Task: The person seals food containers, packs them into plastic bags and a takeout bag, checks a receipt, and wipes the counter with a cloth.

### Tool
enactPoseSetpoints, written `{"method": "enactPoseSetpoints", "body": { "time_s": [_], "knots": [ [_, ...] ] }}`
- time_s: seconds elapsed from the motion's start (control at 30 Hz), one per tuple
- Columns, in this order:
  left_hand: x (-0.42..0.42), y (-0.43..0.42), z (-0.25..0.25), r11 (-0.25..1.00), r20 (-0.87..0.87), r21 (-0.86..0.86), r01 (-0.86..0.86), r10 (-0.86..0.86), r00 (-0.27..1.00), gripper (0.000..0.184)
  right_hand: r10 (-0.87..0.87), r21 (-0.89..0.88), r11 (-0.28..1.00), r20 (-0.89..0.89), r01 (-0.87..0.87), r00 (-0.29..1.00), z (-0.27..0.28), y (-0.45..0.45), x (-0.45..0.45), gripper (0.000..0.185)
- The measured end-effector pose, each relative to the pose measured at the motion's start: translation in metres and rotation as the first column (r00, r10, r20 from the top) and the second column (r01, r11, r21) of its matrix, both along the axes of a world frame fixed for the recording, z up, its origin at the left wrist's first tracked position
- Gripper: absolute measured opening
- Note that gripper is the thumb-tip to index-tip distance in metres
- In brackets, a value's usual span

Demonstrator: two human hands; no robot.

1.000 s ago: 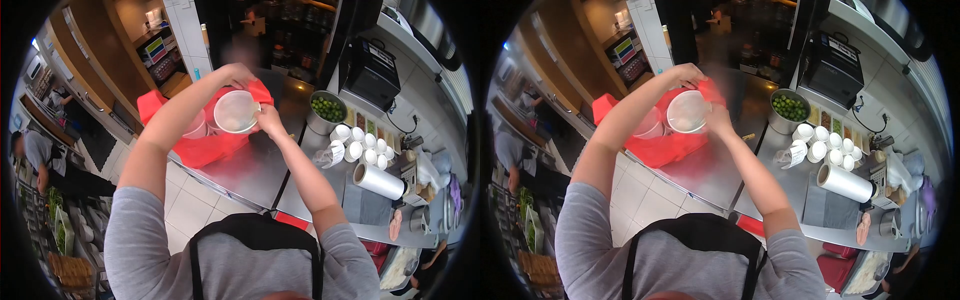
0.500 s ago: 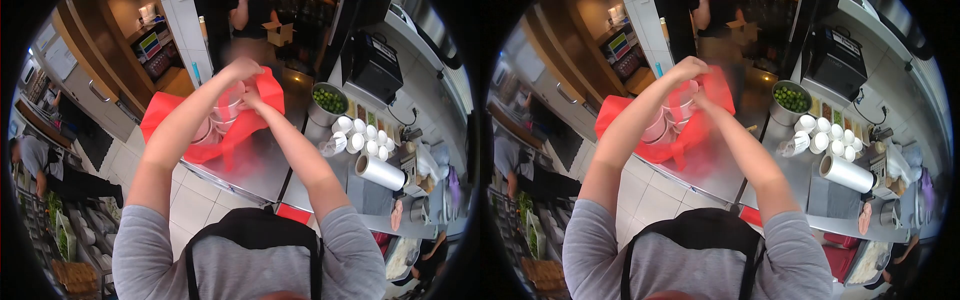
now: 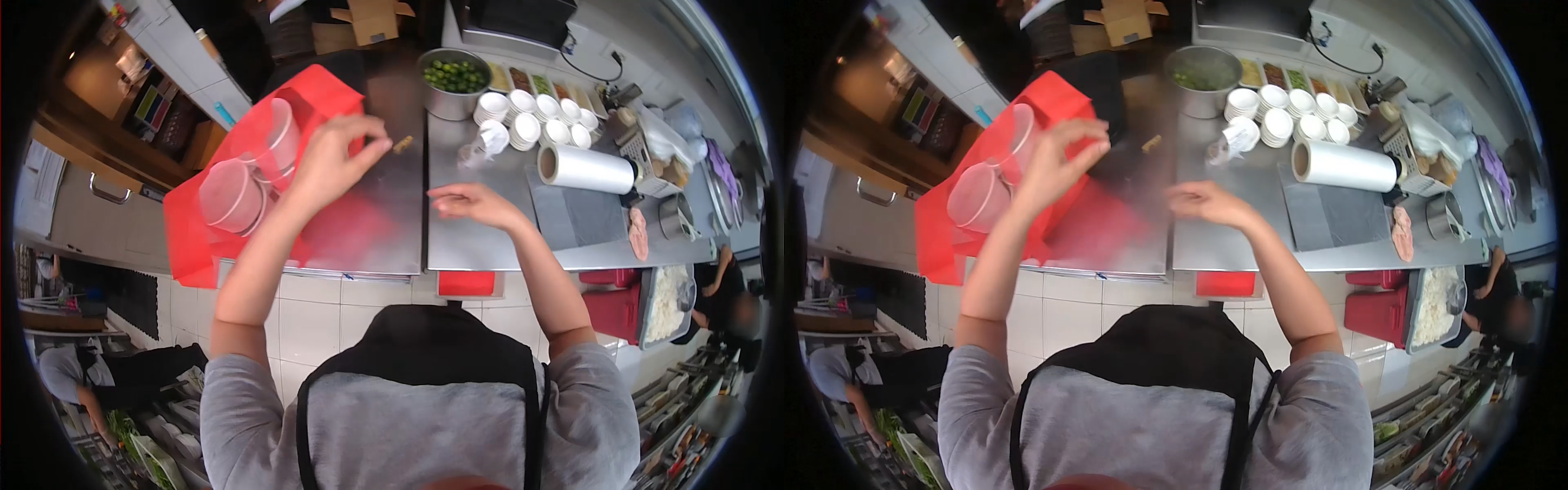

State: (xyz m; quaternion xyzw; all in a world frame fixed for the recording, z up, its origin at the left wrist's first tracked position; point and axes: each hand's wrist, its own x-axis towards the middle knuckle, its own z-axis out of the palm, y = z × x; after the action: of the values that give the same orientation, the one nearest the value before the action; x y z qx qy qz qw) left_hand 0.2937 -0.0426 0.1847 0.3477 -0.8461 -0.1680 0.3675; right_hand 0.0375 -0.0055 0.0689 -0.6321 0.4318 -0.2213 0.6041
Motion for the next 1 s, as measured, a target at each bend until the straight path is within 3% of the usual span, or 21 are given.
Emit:
{"method": "enactPoseSetpoints", "body": {
  "time_s": [0.1,0.17,0.27,0.3,0.33,0.37,0.5,0.6,0.63,0.7,0.73,0.8,0.83,1.0],
  "knots": [
    [-0.031,0.005,-0.083,0.960,-0.087,0.279,-0.003,0.028,0.996,0.016,-0.287,0.039,0.956,-0.047,0.289,0.957,-0.039,0.021,-0.073,0.043],
    [-0.067,0.006,-0.131,0.904,-0.143,0.427,-0.022,0.092,0.985,0.018,-0.370,0.070,0.924,-0.077,0.375,0.926,-0.051,0.020,-0.105,0.043],
    [-0.129,-0.008,-0.178,0.936,-0.019,0.271,-0.225,0.239,0.971,0.040,-0.436,0.033,0.895,-0.143,0.445,0.888,-0.068,-0.006,-0.145,0.045],
    [-0.148,-0.015,-0.183,0.932,-0.018,0.271,-0.241,0.255,0.967,0.040,-0.440,-0.028,0.896,-0.174,0.442,0.881,-0.076,-0.018,-0.155,0.047],
    [-0.166,-0.021,-0.186,0.884,-0.047,0.399,-0.245,0.286,0.957,0.049,-0.422,-0.024,0.905,-0.174,0.424,0.890,-0.086,-0.031,-0.163,0.047],
    [-0.183,-0.027,-0.187,0.823,-0.074,0.516,-0.240,0.321,0.944,0.058,-0.449,-0.152,0.891,-0.167,0.427,0.878,-0.099,-0.045,-0.169,0.051],
    [-0.231,-0.040,-0.180,0.832,-0.124,0.313,-0.457,0.513,0.849,0.068,-0.464,-0.454,0.816,-0.146,0.357,0.874,-0.104,-0.077,-0.178,0.060],
    [-0.245,-0.058,-0.178,0.842,-0.186,0.310,-0.441,0.509,0.841,0.068,-0.468,-0.482,0.798,-0.121,0.360,0.875,-0.113,-0.099,-0.174,0.058],
    [-0.249,-0.063,-0.179,0.846,-0.241,0.308,-0.436,0.512,0.825,0.058,-0.452,-0.482,0.804,-0.116,0.348,0.884,-0.116,-0.107,-0.171,0.058],
    [-0.252,-0.080,-0.196,0.813,-0.247,0.372,-0.448,0.552,0.797,0.048,-0.396,-0.262,0.867,0.152,0.423,0.906,-0.117,-0.117,-0.162,0.054],
    [-0.251,-0.086,-0.206,0.782,-0.249,0.443,-0.438,0.577,0.778,0.038,-0.385,-0.255,0.874,0.156,0.414,0.910,-0.115,-0.121,-0.160,0.054],
    [-0.253,-0.089,-0.204,0.763,-0.254,0.476,-0.436,0.594,0.763,0.029,-0.272,-0.032,0.960,0.127,0.278,0.954,-0.102,-0.122,-0.160,0.041],
    [-0.254,-0.091,-0.203,0.753,-0.271,0.507,-0.419,0.601,0.752,0.020,-0.270,-0.028,0.961,0.130,0.276,0.954,-0.099,-0.121,-0.161,0.041],
    [-0.250,-0.091,-0.198,0.750,-0.282,0.541,-0.382,0.590,0.757,0.011,-0.269,0.156,0.956,0.122,0.249,0.956,-0.083,-0.104,-0.165,0.019]
  ]
}}
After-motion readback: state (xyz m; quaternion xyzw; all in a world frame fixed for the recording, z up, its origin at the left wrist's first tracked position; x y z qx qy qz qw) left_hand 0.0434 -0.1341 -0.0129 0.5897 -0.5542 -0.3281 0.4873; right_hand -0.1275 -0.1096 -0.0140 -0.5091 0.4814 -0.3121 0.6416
